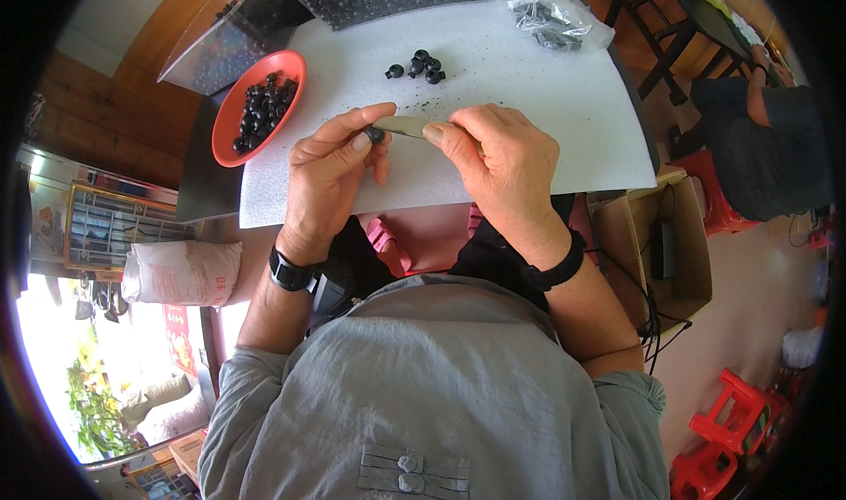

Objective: Sorting and preparing small black objects using a knife and placing them into containers.

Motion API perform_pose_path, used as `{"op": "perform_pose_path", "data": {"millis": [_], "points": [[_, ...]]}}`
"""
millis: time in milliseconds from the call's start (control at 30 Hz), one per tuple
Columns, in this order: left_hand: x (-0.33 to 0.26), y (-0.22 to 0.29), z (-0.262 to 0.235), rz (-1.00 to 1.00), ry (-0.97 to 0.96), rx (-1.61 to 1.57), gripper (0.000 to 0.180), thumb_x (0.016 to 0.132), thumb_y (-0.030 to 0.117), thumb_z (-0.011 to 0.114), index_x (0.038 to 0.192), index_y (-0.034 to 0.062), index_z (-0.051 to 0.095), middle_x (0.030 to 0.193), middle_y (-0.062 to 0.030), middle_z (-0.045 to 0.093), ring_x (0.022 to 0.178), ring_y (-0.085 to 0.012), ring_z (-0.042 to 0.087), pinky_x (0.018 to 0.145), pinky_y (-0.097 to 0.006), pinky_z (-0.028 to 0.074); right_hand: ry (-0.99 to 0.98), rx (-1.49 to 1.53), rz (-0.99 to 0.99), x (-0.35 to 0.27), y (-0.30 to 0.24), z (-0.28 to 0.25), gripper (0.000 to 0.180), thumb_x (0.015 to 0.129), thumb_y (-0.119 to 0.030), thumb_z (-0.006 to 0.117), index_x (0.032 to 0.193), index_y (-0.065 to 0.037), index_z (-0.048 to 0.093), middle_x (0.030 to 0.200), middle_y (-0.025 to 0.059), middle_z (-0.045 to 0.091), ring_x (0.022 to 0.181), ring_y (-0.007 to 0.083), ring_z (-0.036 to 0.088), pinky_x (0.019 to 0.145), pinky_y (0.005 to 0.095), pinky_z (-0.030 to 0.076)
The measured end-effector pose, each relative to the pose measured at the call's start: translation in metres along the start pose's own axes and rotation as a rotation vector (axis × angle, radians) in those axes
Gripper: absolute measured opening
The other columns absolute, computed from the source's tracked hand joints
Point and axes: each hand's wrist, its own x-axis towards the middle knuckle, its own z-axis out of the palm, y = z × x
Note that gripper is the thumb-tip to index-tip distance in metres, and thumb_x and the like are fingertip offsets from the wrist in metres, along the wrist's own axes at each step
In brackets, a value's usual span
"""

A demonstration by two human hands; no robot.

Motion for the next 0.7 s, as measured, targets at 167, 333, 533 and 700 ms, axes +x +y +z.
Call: {"op": "perform_pose_path", "data": {"millis": [167, 333, 533, 700], "points": [[0.0, -0.001, 0.0002, 0.018, -0.006, 0.019, 0.029, 0.103, 0.0, 0.059, 0.129, -0.0044, 0.07, 0.101, -0.0072, 0.064, 0.089, -0.0147, 0.06, 0.075, -0.03, 0.053, -0.015, -0.002, -0.009, -0.0008, 0.0006, -0.0006, 0.021, 0.09, -0.024, 0.08, 0.082, -0.008, 0.07, 0.066, 0.0046, 0.062, 0.06, 0.0222, 0.059, 0.053, 0.0353, 0.044], [-0.0001, -0.0039, -0.0008, 0.01, 0.018, 0.036, 0.031, 0.103, -0.001, 0.054, 0.13, -0.0083, 0.066, 0.108, -0.0138, 0.067, 0.086, -0.0186, 0.061, 0.073, -0.032, 0.051, 0.001, -0.021, -0.046, -0.0015, 0.0032, 0.0022, 0.02, 0.088, -0.023, 0.081, 0.082, -0.008, 0.07, 0.066, 0.004, 0.062, 0.059, 0.0223, 0.059, 0.053, 0.0351, 0.044], [0.0009, -0.0071, 0.0014, 0.016, 0.061, -0.036, 0.025, 0.102, -0.003, 0.056, 0.122, -0.0074, 0.07, 0.103, -0.0111, 0.068, 0.083, -0.0153, 0.061, 0.073, -0.03, 0.053, 0.016, -0.067, -0.106, -0.0013, 0.0046, 0.0022, 0.021, 0.088, -0.023, 0.082, 0.081, -0.009, 0.068, 0.065, 0.0032, 0.061, 0.059, 0.0225, 0.058, 0.052, 0.0354, 0.044], [0.0026, -0.0075, 0.0006, -0.011, 0.07, 0.002, 0.026, 0.102, -0.002, 0.055, 0.124, -0.0083, 0.068, 0.106, -0.0135, 0.068, 0.084, -0.0185, 0.062, 0.073, -0.032, 0.052, -0.002, -0.064, -0.14, -0.002, 0.0047, 0.0006, 0.02, 0.088, -0.022, 0.082, 0.081, -0.008, 0.069, 0.066, 0.0032, 0.061, 0.059, 0.0223, 0.058, 0.052, 0.0352, 0.044]]}}
